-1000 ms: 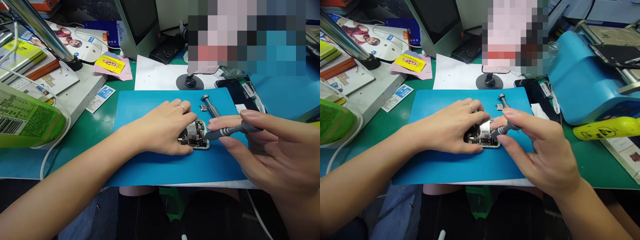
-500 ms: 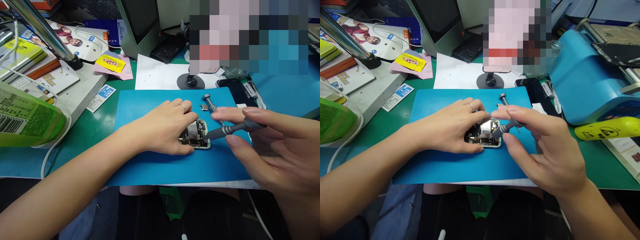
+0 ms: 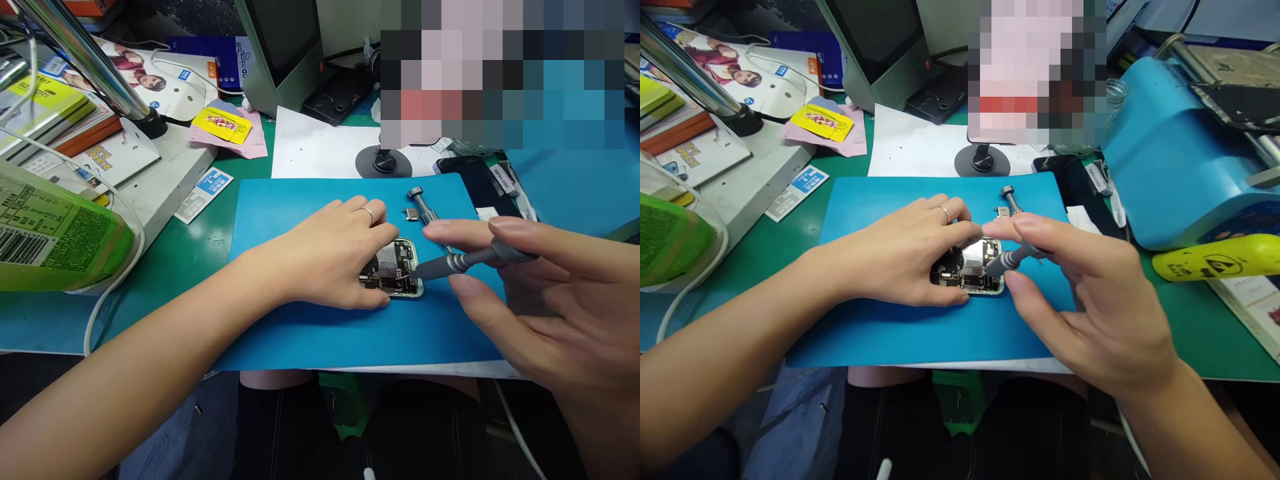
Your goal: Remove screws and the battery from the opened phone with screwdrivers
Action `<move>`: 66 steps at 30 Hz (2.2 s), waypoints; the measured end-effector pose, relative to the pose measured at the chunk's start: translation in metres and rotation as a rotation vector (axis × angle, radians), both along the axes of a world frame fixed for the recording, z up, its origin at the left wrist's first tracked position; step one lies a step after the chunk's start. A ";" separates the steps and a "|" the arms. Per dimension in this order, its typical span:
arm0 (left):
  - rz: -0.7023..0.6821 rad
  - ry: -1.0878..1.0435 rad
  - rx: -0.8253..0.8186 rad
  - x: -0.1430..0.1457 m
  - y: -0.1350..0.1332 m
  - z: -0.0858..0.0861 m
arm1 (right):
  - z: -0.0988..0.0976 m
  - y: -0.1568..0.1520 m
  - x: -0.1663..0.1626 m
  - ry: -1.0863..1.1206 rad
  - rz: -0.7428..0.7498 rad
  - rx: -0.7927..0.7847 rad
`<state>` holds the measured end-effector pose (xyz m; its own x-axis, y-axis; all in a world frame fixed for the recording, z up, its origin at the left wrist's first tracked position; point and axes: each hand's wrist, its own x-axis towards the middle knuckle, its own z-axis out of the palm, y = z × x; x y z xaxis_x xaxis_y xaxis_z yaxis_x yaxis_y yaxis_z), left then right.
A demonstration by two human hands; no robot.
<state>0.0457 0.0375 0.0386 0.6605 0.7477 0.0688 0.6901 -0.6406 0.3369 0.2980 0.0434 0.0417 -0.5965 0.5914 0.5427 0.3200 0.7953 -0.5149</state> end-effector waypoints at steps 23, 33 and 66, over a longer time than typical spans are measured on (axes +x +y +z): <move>0.002 0.007 0.014 0.000 0.001 -0.001 | 0.001 0.001 -0.008 -0.025 -0.049 0.134; 0.003 0.016 0.019 0.000 0.000 0.000 | -0.003 0.002 -0.009 -0.017 -0.066 0.213; 0.000 0.004 -0.005 0.000 0.000 0.001 | 0.000 -0.003 -0.005 0.012 -0.027 0.156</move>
<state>0.0455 0.0373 0.0396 0.6604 0.7483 0.0624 0.6919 -0.6387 0.3368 0.2929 0.0402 0.0416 -0.5747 0.5150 0.6360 0.3367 0.8571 -0.3898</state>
